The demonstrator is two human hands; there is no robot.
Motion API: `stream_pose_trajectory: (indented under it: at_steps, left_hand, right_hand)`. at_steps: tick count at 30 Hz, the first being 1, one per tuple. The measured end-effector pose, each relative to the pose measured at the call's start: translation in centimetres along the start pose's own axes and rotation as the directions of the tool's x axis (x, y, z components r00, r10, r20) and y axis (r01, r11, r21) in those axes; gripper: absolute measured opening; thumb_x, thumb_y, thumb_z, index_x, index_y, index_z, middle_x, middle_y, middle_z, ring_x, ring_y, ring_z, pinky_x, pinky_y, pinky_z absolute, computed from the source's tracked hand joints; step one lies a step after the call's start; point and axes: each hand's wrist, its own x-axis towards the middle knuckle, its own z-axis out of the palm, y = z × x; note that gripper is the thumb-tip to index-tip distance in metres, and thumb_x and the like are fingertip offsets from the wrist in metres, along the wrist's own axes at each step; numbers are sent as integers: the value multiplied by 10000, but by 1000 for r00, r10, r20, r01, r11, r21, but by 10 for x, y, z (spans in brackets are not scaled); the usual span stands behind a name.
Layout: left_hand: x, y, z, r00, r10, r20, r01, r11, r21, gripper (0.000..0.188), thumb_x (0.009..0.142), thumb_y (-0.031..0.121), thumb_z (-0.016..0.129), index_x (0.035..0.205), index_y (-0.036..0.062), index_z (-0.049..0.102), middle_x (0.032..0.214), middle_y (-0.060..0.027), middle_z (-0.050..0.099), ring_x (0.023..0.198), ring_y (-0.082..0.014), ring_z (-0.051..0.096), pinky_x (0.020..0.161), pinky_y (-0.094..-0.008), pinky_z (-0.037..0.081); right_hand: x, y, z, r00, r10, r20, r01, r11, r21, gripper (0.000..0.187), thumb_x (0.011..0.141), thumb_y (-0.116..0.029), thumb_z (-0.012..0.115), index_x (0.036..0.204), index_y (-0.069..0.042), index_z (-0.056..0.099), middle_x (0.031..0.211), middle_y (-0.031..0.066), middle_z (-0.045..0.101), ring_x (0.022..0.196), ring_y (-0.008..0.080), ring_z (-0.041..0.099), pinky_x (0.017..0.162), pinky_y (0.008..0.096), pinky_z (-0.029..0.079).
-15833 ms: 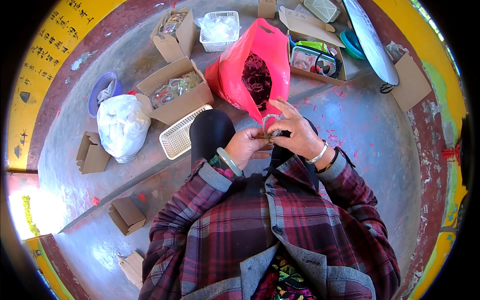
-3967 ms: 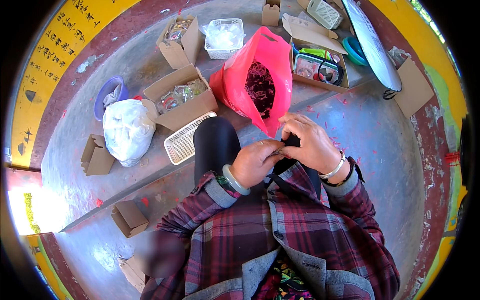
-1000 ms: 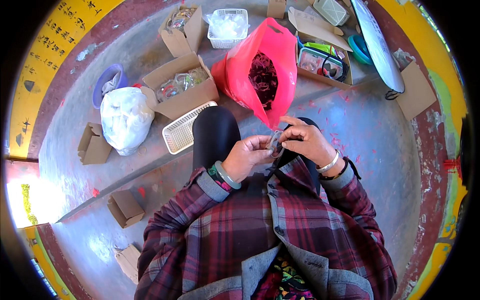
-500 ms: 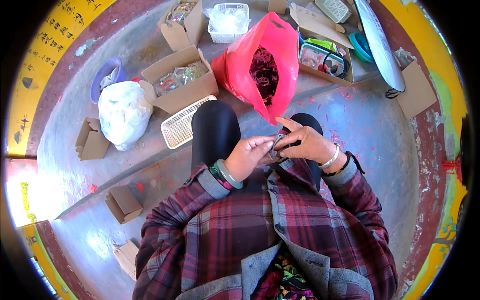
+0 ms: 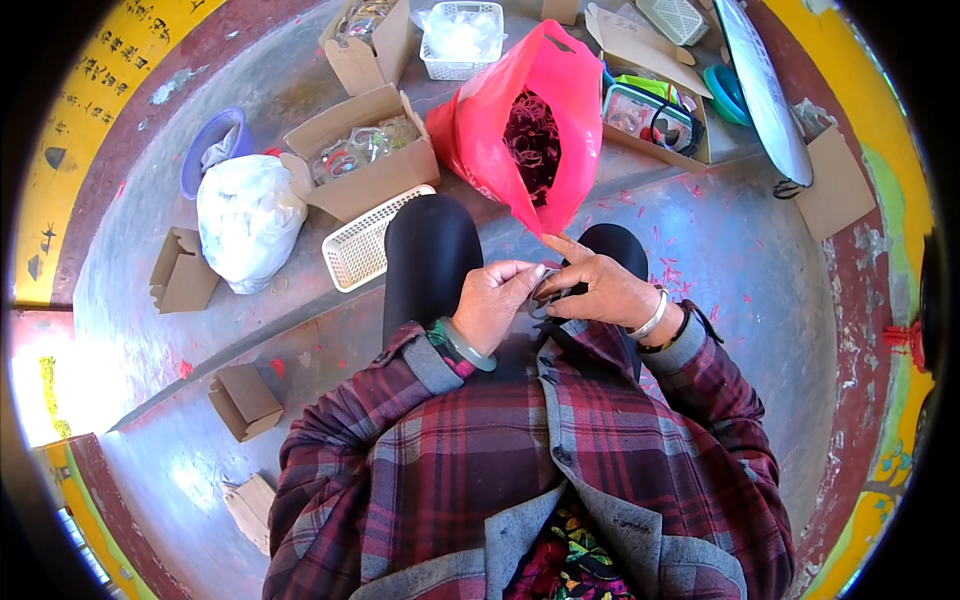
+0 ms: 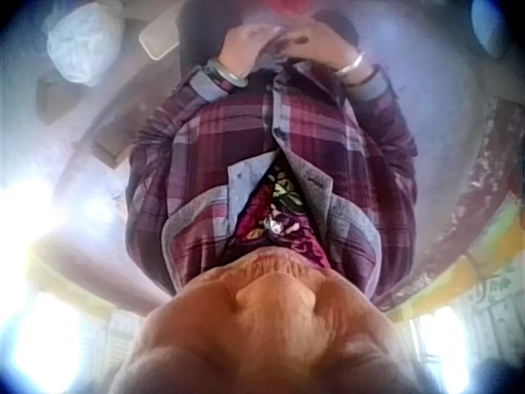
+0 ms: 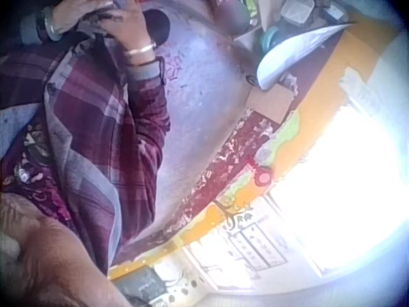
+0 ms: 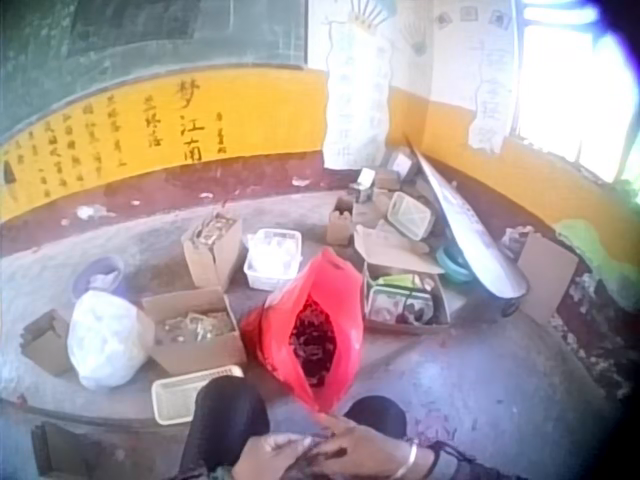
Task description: The person sits on the floor and assembles small keychains by hand. They pick up small metal rings and charms from a pink bag and a white basket, then link them together to form finished keychains.
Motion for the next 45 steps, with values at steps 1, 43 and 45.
stream_pose_trajectory:
  at_steps: [1,43,45]
  left_hand:
    - [-1,3,1,999,32,-28,-31,999,45,207,883,162,569,933,-28,632,744,-29,607,647,-71,537,574,-206,427]
    - [1,-13,2,995,-48,83,42,997,72,219,885,137,555,948,-52,644,803,-70,645,698,-86,577,617,-214,471]
    - [1,-14,1,995,-39,87,30,994,103,220,885,139,556,948,-52,645,803,-70,645,699,-84,576,617,-215,470]
  right_hand:
    - [1,1,0,1000,-2,-15,2,1000,7,267,694,-214,698,950,-136,694,1344,309,329,1328,367,227,1058,396,239]
    - [23,-32,-28,602,334,726,-256,941,-220,644,746,-52,449,1370,-174,348,564,87,566,475,160,582,454,272,498]
    - [25,-29,-26,588,316,745,-221,948,-228,681,743,-44,440,1393,-193,300,589,104,581,487,173,591,450,281,502]
